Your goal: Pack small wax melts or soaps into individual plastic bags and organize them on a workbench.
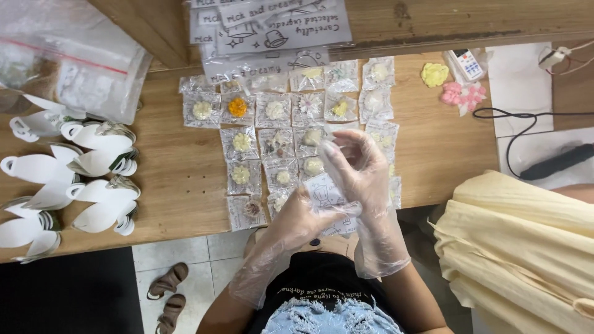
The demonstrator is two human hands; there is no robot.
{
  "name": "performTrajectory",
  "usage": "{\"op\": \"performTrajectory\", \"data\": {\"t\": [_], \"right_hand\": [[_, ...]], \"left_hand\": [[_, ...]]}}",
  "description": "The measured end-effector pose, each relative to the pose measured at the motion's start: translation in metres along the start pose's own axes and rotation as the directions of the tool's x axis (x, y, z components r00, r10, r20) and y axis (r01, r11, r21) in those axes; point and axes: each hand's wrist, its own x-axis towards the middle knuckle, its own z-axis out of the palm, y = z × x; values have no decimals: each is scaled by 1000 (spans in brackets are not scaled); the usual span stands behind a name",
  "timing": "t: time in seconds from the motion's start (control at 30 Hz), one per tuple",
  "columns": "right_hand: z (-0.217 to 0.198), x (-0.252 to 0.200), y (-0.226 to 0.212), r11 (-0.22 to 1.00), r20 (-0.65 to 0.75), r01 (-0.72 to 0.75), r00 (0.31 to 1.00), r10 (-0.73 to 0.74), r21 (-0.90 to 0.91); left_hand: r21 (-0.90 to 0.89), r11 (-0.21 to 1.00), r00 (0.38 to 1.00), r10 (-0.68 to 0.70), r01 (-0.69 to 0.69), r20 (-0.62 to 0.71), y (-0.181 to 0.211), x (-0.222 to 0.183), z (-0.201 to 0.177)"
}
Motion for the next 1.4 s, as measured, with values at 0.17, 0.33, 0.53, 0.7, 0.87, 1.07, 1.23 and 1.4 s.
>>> {"op": "performTrajectory", "data": {"t": [0.17, 0.33, 0.53, 0.7, 0.87, 1.07, 1.23, 1.4], "right_hand": [[-26, 14, 34, 952, -29, -121, 990, 135, 283], [-59, 16, 6, 941, -57, -15, 998, 36, 338], [-60, -10, -53, 810, 337, 392, 906, -257, -437], [-47, -17, -67, 487, 481, 580, 814, -325, -653], [-49, -7, -66, 262, 626, 734, 674, -392, -626], [-48, -3, -76, 248, 694, 781, 623, -361, -573], [-55, -1, -76, 304, 679, 787, 617, -397, -538], [-66, 5, -64, 328, 609, 730, 682, -406, -599]], "left_hand": [[237, 969, 943, -140, 68, 300, 0, -6, 17], [21, 966, 944, -255, 256, 207, -8, 3, 9], [150, 958, 961, -222, 246, -164, -8, 4, -22], [372, 891, 954, -176, 259, -243, 12, 0, -23], [395, 891, 967, -150, 222, -206, 33, 0, -18], [612, 780, 987, -40, 128, -155, 46, 1, -15], [691, 719, 997, -45, 77, -64, 50, 8, -17], [648, 761, 992, -111, 42, 65, 38, 13, -25]]}}
